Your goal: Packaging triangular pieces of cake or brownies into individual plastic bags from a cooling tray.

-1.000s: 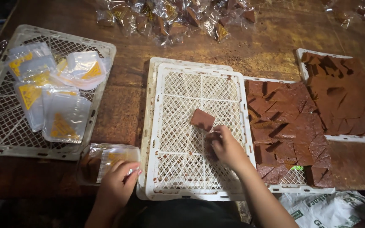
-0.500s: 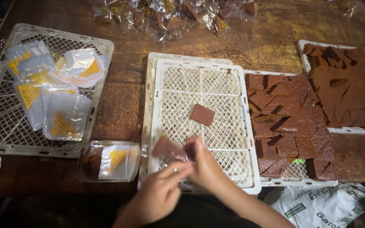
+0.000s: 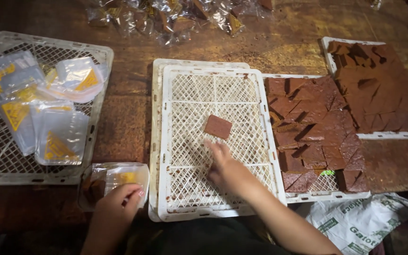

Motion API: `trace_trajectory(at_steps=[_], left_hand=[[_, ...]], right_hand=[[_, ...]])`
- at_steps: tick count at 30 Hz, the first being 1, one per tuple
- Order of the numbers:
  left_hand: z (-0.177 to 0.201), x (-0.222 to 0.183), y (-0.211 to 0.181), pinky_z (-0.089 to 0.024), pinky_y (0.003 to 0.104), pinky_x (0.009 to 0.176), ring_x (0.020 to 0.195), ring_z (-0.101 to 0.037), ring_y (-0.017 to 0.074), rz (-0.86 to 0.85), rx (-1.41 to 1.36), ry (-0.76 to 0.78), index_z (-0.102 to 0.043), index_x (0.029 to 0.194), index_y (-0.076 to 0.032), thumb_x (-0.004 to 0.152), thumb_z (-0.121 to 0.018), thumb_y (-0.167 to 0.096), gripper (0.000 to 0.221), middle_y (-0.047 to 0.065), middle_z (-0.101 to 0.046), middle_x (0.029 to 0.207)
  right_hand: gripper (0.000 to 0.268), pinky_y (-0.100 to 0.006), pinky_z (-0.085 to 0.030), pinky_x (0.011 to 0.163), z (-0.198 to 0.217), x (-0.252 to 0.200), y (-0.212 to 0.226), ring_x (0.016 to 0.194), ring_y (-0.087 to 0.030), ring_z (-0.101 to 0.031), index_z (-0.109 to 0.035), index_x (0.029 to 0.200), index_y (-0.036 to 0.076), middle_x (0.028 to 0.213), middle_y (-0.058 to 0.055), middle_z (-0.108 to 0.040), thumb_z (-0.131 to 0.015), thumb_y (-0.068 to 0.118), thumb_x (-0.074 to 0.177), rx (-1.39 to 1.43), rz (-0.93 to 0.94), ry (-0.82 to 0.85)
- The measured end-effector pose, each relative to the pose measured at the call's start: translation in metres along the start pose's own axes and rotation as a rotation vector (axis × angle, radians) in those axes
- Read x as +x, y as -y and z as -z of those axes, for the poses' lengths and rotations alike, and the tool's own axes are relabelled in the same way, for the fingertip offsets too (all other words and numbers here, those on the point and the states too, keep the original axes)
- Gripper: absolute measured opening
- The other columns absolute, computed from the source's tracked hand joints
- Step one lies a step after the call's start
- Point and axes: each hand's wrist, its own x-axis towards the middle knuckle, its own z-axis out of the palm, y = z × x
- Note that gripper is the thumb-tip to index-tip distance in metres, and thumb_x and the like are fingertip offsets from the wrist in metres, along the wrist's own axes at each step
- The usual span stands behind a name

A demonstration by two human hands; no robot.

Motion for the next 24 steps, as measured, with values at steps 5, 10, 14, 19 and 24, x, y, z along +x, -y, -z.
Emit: trace_trajectory(at_steps=[5,10,14,19,24], left_hand=[[0.006,-0.005,-0.032,-0.054,0.031,0.086,0.092,-0.075,0.0166,0.097,-0.056,-0.004,-0.079,0.096,-0.015,0.086,-0.065,-0.024,0.019,-0.001,-0.082,0.096],[-0.024,0.005,-0.035,-0.057,0.037,0.093,0.102,-0.073,0.0246,-0.393,-0.178,-0.024,-0.076,0.115,-0.005,0.089,-0.054,-0.003,0.035,0.011,-0.079,0.111],[-0.015,-0.006,-0.080,-0.051,0.036,0.098,0.123,-0.063,0.0241,-0.389,-0.220,-0.052,-0.058,0.141,-0.004,0.085,-0.047,-0.002,0.057,0.012,-0.058,0.148],[-0.017,-0.024,-0.093,-0.047,0.039,0.110,0.134,-0.060,0.0259,-0.759,-0.175,0.145,-0.060,0.139,-0.002,0.085,-0.049,-0.002,0.054,0.012,-0.057,0.151],[-0.049,0.016,0.009,-0.043,0.051,0.109,0.125,-0.056,0.0422,-0.623,0.103,-0.213,-0.067,0.112,-0.009,0.089,-0.058,-0.009,0.024,0.023,-0.061,0.136]], right_hand=[[0.013,-0.026,-0.062,0.081,-0.030,0.017,-0.027,0.087,-0.014,-0.069,-0.065,0.099,0.013,0.099,-0.002,-0.070,-0.060,0.004,0.091,0.007,0.490,0.027],[0.024,-0.033,-0.059,0.094,-0.039,0.013,-0.005,0.102,-0.021,-0.064,-0.060,0.119,0.007,0.109,-0.008,-0.066,-0.054,0.006,0.096,0.314,1.081,-0.369],[0.029,-0.032,-0.056,0.089,-0.049,0.014,0.005,0.095,-0.024,-0.064,-0.057,0.116,0.001,0.107,-0.013,-0.064,-0.054,-0.007,0.088,0.202,0.990,-0.217],[0.032,-0.017,-0.054,0.042,-0.028,0.024,0.003,0.059,-0.009,-0.063,-0.048,0.115,0.008,0.077,0.000,-0.064,-0.058,-0.005,0.087,0.157,0.836,-0.366],[0.070,-0.044,-0.017,0.122,0.024,0.045,-0.023,0.147,-0.026,-0.021,-0.027,0.150,0.011,0.160,-0.013,-0.023,-0.037,-0.016,0.086,0.320,0.780,-0.205]])
